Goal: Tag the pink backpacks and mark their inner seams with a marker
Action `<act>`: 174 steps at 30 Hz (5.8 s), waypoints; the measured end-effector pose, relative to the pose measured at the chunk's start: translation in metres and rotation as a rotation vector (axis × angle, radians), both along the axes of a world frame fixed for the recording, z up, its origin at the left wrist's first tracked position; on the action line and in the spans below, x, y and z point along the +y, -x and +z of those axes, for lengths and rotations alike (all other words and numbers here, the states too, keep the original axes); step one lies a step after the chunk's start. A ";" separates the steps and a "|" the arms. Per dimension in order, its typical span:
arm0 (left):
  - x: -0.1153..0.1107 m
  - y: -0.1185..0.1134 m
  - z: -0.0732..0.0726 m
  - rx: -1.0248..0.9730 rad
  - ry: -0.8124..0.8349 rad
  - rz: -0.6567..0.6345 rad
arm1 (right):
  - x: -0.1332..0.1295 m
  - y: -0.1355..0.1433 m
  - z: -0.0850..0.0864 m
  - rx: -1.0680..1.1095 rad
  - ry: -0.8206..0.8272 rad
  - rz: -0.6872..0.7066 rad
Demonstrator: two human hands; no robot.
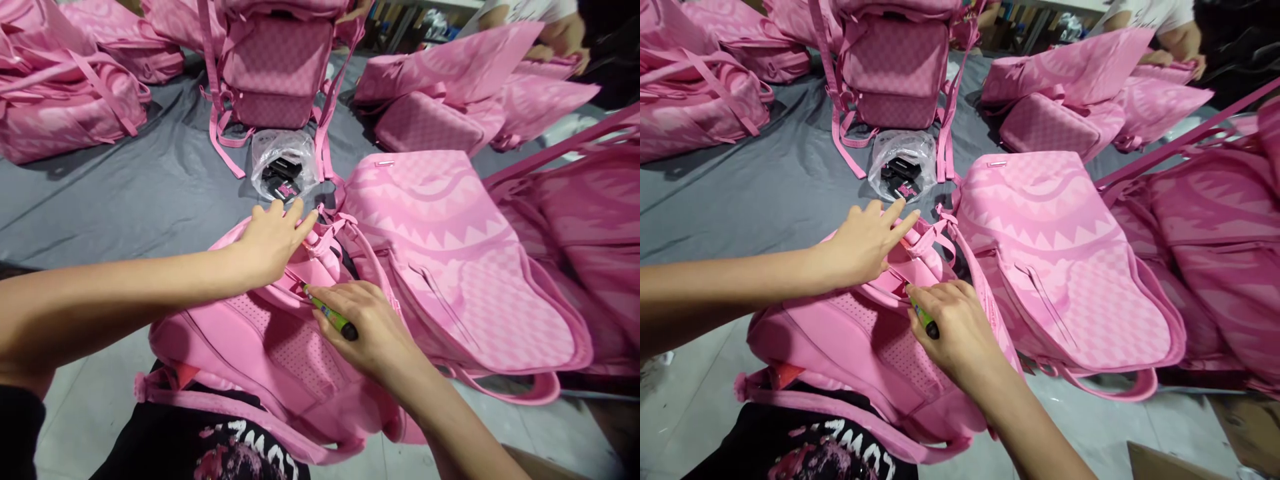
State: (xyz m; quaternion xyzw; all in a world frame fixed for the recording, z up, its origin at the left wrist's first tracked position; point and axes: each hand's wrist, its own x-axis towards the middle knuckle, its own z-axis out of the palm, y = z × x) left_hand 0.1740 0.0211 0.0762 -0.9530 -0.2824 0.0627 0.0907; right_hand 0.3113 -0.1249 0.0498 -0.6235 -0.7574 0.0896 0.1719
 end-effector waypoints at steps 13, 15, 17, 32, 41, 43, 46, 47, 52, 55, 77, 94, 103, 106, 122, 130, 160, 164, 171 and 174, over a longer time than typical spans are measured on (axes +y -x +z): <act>0.005 -0.010 -0.007 -0.051 -0.053 -0.235 | 0.000 0.013 -0.014 -0.075 -0.087 -0.092; 0.004 -0.015 -0.009 -0.051 -0.054 -0.306 | -0.002 0.011 -0.017 -0.052 -0.090 -0.112; 0.002 -0.021 -0.011 -0.046 -0.051 -0.295 | -0.002 0.007 -0.019 -0.031 -0.081 -0.127; 0.000 -0.029 -0.012 0.010 -0.016 -0.227 | 0.012 0.000 -0.013 0.120 0.038 -0.138; -0.001 -0.025 -0.013 -0.038 -0.036 -0.239 | 0.013 0.005 -0.009 0.070 0.025 -0.161; -0.001 -0.025 -0.013 -0.033 -0.032 -0.233 | 0.012 0.006 -0.011 0.099 0.006 -0.142; 0.000 -0.025 -0.016 -0.027 -0.047 -0.226 | 0.012 0.009 -0.011 0.066 0.007 -0.175; 0.000 -0.025 -0.017 -0.036 -0.058 -0.230 | 0.012 0.010 -0.011 0.032 0.017 -0.195; 0.002 -0.026 -0.021 -0.050 -0.077 -0.244 | 0.014 0.013 -0.008 0.035 0.033 -0.178; 0.002 -0.025 -0.022 -0.058 -0.085 -0.238 | 0.014 0.014 -0.007 0.002 0.065 -0.221; 0.029 0.024 0.016 0.030 0.279 0.056 | 0.011 0.037 -0.033 0.530 -0.202 -0.259; 0.021 0.004 0.018 0.191 0.142 -0.002 | 0.011 0.042 -0.046 0.668 -0.297 -0.324; 0.015 -0.001 0.018 0.221 0.092 0.043 | 0.020 0.046 -0.054 0.610 -0.338 -0.285; 0.011 -0.007 0.020 0.274 0.080 0.087 | 0.020 0.050 -0.061 0.605 -0.393 -0.283; 0.031 -0.002 0.013 0.239 0.151 -0.018 | 0.020 0.037 -0.056 0.650 -0.307 -0.274; 0.038 -0.004 0.005 0.234 0.123 -0.007 | 0.037 0.040 -0.057 0.631 -0.254 -0.242; 0.042 -0.001 0.003 0.184 0.204 -0.005 | 0.041 0.042 -0.048 0.563 -0.208 -0.236; 0.041 -0.001 0.004 0.175 0.219 -0.001 | 0.027 0.028 -0.029 0.590 -0.444 -0.262; 0.039 0.002 0.001 0.103 0.206 0.006 | 0.062 0.010 -0.006 -0.012 -0.270 -0.272; 0.040 0.003 -0.002 0.075 0.196 0.034 | 0.096 0.024 -0.013 -0.220 0.040 -0.190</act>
